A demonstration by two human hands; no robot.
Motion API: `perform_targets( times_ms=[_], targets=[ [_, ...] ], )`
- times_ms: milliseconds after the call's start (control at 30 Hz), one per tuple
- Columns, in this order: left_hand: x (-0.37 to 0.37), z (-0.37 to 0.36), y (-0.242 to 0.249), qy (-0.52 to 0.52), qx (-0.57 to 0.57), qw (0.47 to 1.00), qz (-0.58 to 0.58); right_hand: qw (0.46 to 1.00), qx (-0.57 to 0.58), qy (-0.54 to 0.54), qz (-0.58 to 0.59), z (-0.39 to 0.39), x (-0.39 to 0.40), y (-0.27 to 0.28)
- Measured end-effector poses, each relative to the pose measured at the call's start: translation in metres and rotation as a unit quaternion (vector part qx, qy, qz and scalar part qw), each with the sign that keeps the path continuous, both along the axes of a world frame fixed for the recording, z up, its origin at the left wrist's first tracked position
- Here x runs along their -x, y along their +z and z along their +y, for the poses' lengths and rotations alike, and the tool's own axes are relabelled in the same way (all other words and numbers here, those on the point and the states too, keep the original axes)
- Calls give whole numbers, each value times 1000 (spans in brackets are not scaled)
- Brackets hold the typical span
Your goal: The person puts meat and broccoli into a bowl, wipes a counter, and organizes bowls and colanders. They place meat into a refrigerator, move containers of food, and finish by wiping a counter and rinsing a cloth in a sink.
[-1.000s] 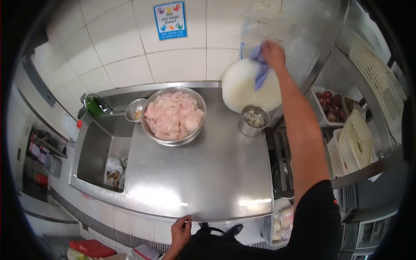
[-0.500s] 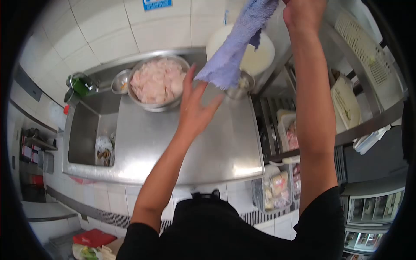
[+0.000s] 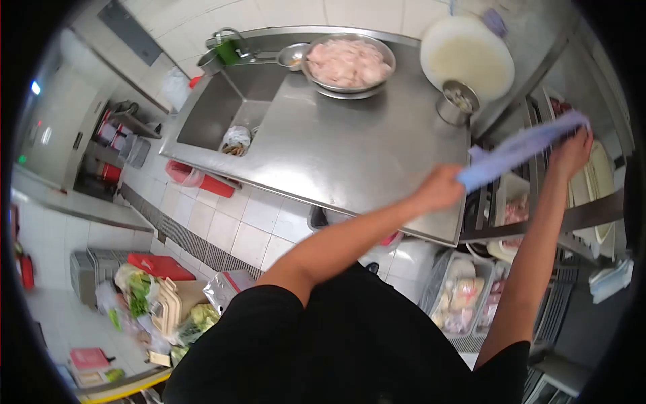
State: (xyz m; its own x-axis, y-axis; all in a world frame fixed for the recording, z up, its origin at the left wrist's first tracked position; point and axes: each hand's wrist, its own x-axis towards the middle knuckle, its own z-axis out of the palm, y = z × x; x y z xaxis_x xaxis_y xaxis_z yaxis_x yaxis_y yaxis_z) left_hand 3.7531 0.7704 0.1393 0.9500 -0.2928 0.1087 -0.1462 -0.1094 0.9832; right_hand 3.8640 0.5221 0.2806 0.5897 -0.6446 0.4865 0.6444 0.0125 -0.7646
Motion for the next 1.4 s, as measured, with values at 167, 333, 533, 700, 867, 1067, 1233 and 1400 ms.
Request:
perform_targets(
  times_ms=[167, 333, 533, 700, 867, 1067, 1233, 1400],
  targets=[
    [70, -36, -54, 3, -81, 988, -129, 944, 213, -197, 159, -48, -5, -81],
    [77, -48, -111, -4, -134, 989, -64, 981, 68, -24, 178, -17, -24, -179],
    [64, -45, -158, 42, -336, 938, -77, 865, 296, -35, 403, 17, -54, -304],
    [58, -30, -184, 29, -402, 890, -213, 671, 648, -109, 344, 62, -55, -347],
    [51, 18, -186, 27, -383, 898, -217, 709, 641, -48, 291, 137, -103, -351],
    [54, 145, -188, 44, -373, 907, -190, 695, 677, 28, 239, 276, -113, -347],
    [66, 315, -190, 88, -388, 905, -150, 691, 691, 85, 196, 427, -101, -343],
    [58, 506, -178, 173, -489, 852, -79, 698, 688, 155, 121, 584, -97, -339]
  ],
)
